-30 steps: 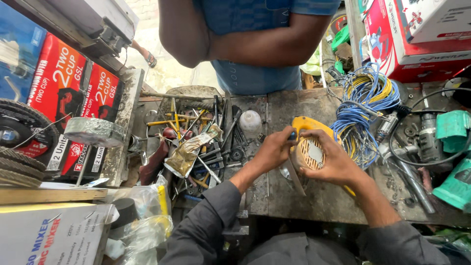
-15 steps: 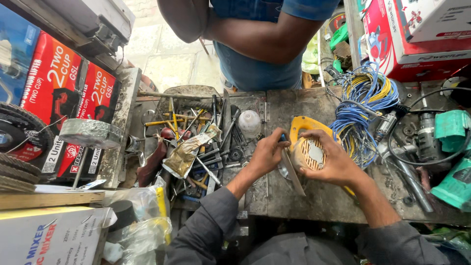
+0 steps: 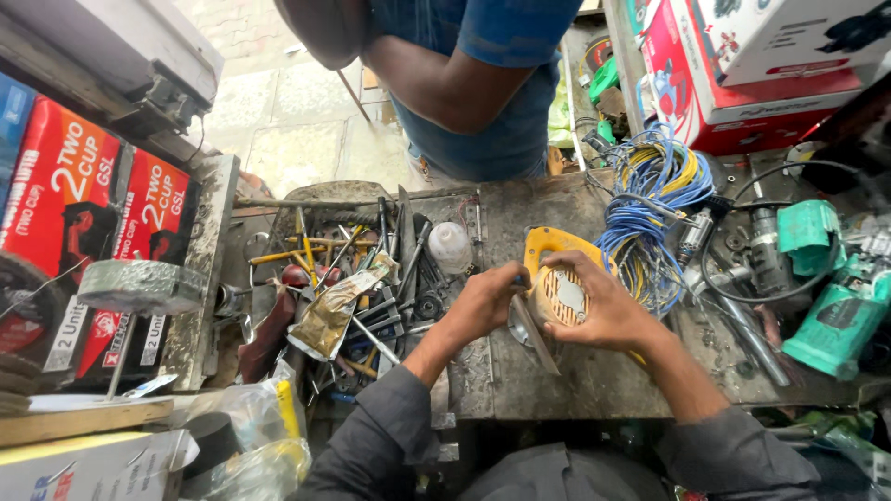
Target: The person disassembles a yellow angle grinder on a cluttered workbench, using a screwdriver to remove its parts and a hammer and power drill on the housing. They separate the motor and gear components, lay the parts on the bench, and continue working on the disassembled pieces with hand tools.
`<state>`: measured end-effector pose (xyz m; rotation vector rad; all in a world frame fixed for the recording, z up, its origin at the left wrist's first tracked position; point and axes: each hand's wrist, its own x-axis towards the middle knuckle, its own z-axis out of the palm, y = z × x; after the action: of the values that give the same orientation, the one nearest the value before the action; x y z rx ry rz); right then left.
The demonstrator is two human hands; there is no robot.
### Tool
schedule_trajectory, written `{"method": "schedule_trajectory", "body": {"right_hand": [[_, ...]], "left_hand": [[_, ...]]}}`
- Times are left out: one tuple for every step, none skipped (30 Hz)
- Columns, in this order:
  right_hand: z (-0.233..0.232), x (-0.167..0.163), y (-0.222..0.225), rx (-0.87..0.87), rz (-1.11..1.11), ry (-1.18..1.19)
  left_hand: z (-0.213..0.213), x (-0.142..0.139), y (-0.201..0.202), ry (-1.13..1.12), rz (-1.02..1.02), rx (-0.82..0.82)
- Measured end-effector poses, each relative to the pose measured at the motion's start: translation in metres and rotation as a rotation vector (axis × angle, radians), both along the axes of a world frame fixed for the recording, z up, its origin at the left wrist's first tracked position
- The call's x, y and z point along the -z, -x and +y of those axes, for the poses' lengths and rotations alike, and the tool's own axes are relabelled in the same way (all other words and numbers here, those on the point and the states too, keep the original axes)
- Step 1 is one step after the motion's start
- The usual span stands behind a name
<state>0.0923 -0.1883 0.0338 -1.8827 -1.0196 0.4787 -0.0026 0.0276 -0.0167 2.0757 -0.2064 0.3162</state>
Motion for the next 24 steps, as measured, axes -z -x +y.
{"method": "schedule_trajectory", "body": {"right_hand": [[-0.001, 0.000, 0.001, 0.007, 0.026, 0.005], [-0.003, -0.001, 0.002, 0.017, 0.036, 0.020], [-0.001, -0.001, 0.002, 0.021, 0.044, 0.028], [0.000, -0.001, 0.002, 0.021, 0.052, 0.033], [-0.001, -0.001, 0.003, 0.015, 0.048, 0.025], [0.000, -0.001, 0.003, 0.012, 0.040, 0.013], [0.000, -0.001, 0.004, 0.007, 0.033, 0.003], [0.000, -0.001, 0.003, 0.002, 0.034, -0.006], [0.000, 0.000, 0.003, -0.009, 0.034, -0.015], [-0.001, 0.000, 0.002, -0.015, 0.032, -0.030], [-0.001, 0.000, 0.002, -0.012, 0.011, -0.028], [-0.001, 0.001, 0.001, -0.006, -0.003, -0.024], [-0.001, 0.002, 0.001, -0.004, -0.012, -0.016], [-0.001, 0.002, 0.000, -0.006, -0.015, -0.017], [-0.001, 0.003, -0.001, -0.011, -0.024, -0.022], [0.000, 0.004, -0.001, -0.010, -0.036, -0.027], [0.000, 0.004, -0.002, -0.009, -0.037, -0.032], [0.000, 0.005, -0.002, -0.010, -0.037, -0.031], [0.000, 0.005, -0.002, -0.012, -0.038, -0.031], [0.000, 0.005, -0.003, -0.013, -0.032, -0.032], [0.000, 0.005, -0.003, -0.013, -0.023, -0.034], [0.000, 0.004, -0.003, -0.014, -0.015, -0.036], [0.000, 0.004, -0.003, -0.010, -0.015, -0.022], [0.000, 0.003, -0.003, -0.004, -0.018, -0.009]], "left_hand": [[-0.005, 0.003, -0.002, 0.039, -0.007, -0.030], [-0.009, 0.005, -0.002, 0.054, 0.085, -0.118], [-0.011, 0.006, -0.003, 0.060, 0.175, -0.211], [-0.012, 0.007, -0.004, 0.063, 0.265, -0.309], [-0.012, 0.008, 0.001, 0.023, 0.133, -0.228], [-0.011, 0.008, 0.003, -0.020, -0.004, -0.142], [-0.009, 0.008, 0.005, -0.063, -0.136, -0.055], [-0.008, 0.008, 0.006, -0.026, -0.093, -0.062], [-0.007, 0.009, 0.006, 0.013, -0.051, -0.073], [-0.007, 0.009, 0.006, 0.045, -0.011, -0.079], [-0.009, 0.010, 0.004, 0.007, -0.021, -0.128], [-0.012, 0.011, 0.000, -0.030, -0.024, -0.175], [-0.015, 0.013, 0.001, -0.063, -0.022, -0.225], [-0.017, 0.013, 0.001, -0.061, -0.038, -0.206], [-0.017, 0.014, 0.001, -0.063, -0.060, -0.189], [-0.017, 0.014, 0.002, -0.065, -0.086, -0.167], [-0.016, 0.013, 0.002, -0.050, -0.098, -0.136], [-0.013, 0.012, 0.004, -0.030, -0.110, -0.107], [-0.011, 0.011, 0.004, -0.011, -0.123, -0.079], [-0.008, 0.009, 0.003, 0.017, -0.074, -0.094], [-0.006, 0.008, 0.001, 0.045, -0.021, -0.107], [-0.005, 0.006, -0.001, 0.072, 0.030, -0.122], [-0.005, 0.005, -0.003, 0.077, 0.041, -0.142], [-0.006, 0.005, -0.006, 0.080, 0.050, -0.160]]}}
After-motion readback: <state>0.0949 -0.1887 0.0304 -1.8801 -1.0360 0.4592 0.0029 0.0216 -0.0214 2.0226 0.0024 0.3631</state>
